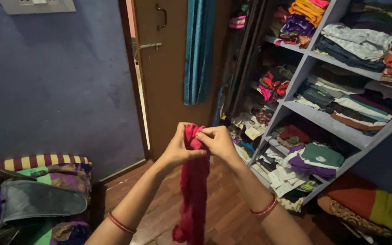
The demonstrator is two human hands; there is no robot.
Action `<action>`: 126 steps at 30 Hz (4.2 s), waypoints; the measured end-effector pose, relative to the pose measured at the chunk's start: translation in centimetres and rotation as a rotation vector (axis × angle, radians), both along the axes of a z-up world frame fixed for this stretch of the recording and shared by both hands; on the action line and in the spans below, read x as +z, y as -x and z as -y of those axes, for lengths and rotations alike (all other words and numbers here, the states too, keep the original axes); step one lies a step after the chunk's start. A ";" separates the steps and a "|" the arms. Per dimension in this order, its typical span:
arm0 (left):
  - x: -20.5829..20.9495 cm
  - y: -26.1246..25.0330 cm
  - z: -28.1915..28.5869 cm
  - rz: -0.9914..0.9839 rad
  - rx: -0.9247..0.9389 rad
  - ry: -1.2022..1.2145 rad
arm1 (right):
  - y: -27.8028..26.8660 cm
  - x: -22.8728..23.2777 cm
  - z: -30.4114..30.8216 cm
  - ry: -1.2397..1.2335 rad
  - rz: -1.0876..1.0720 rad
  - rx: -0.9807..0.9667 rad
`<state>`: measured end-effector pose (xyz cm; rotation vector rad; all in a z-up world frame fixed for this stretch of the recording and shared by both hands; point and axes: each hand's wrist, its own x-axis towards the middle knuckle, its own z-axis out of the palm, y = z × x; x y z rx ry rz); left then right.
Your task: The person folds a red garment, places it into a green backpack on a bed, and then organizes a white pouch, papers, and small containers into a beige handbag and the backpack.
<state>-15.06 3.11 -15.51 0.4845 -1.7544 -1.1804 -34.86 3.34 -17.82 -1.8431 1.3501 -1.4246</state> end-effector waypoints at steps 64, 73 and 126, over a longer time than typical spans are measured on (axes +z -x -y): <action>9.8 -3.3 6.1 0.332 -0.036 0.057 | 1.5 2.5 -1.3 0.024 0.658 0.625; 15.9 -2.8 4.4 0.362 -0.070 0.072 | 1.5 -11.8 3.7 -0.410 0.764 0.526; -10.8 -6.1 0.6 -0.407 -0.101 -0.990 | 4.5 -10.3 -1.9 -0.883 0.267 0.108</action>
